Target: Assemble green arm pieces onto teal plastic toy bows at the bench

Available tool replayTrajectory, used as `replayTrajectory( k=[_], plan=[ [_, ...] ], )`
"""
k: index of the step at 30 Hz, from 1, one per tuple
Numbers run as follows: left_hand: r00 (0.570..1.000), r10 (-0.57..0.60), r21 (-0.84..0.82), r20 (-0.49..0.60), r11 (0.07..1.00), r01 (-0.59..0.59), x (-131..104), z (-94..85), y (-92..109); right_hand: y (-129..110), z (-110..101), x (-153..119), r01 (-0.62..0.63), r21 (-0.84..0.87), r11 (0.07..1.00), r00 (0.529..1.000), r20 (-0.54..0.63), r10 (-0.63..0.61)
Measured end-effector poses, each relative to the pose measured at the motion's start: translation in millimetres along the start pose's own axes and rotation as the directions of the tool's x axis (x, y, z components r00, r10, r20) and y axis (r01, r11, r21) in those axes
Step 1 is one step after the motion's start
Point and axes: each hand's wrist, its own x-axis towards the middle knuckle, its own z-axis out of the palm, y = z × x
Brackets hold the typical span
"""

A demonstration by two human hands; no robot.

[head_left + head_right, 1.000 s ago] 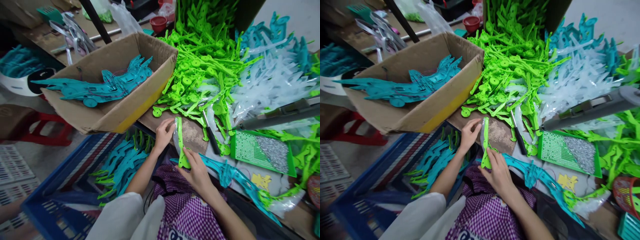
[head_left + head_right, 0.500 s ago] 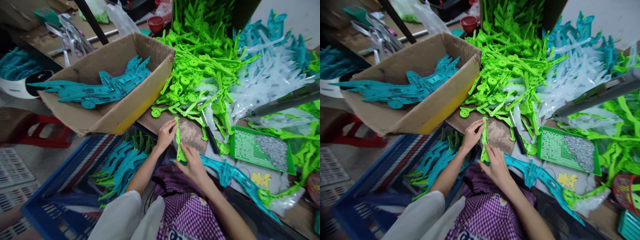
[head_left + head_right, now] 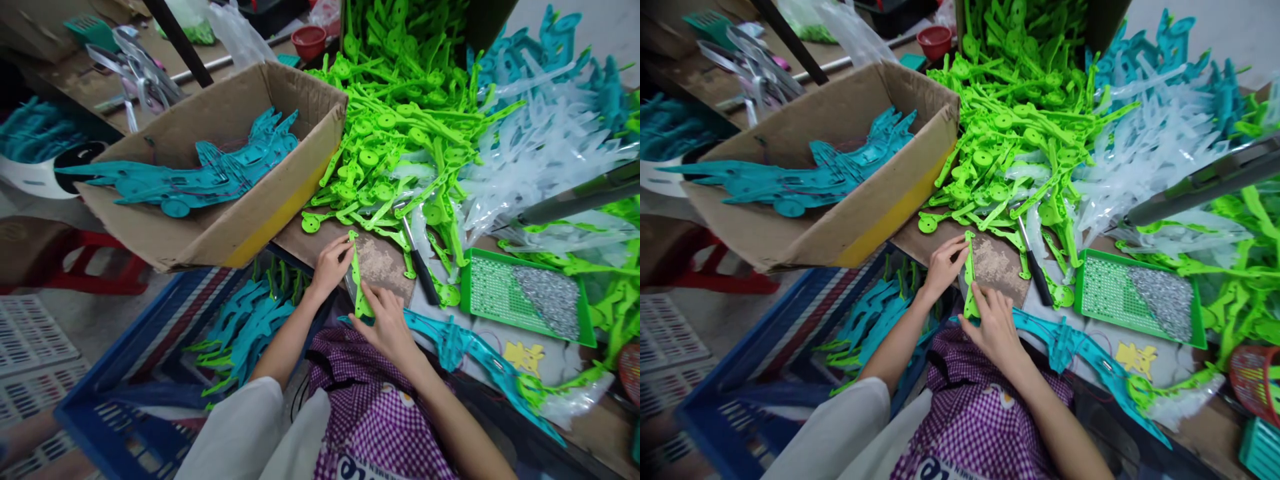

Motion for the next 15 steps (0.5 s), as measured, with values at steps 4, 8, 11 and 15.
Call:
replayTrajectory(
  k=[4, 8, 11, 15],
  plan=[
    [1.0, 0.028, 0.038, 0.011, 0.999, -0.029, 0.2, 0.8, -1.3, 2.9, 8.9, -10.6, 0.052, -0.082, 0.995, 0.998, -0.037, -0.055],
    [0.999, 0.029, 0.038, 0.022, 0.999, -0.03, -0.1, 0.0, -1.3, 7.8, 16.4, -17.8, 0.089, -0.074, 0.993, 0.988, -0.121, -0.098],
    [0.999, 0.027, 0.031, 0.021, 0.999, -0.027, -0.1, -0.5, -1.4, 14.1, 18.3, -17.6, 0.138, -0.052, 0.989, 0.974, -0.175, -0.145],
    [0.999, 0.029, 0.051, 0.038, 0.998, -0.031, 0.7, -1.9, -1.2, 20.8, 19.3, -16.5, 0.186, -0.038, 0.982, 0.956, -0.221, -0.19]
  ],
)
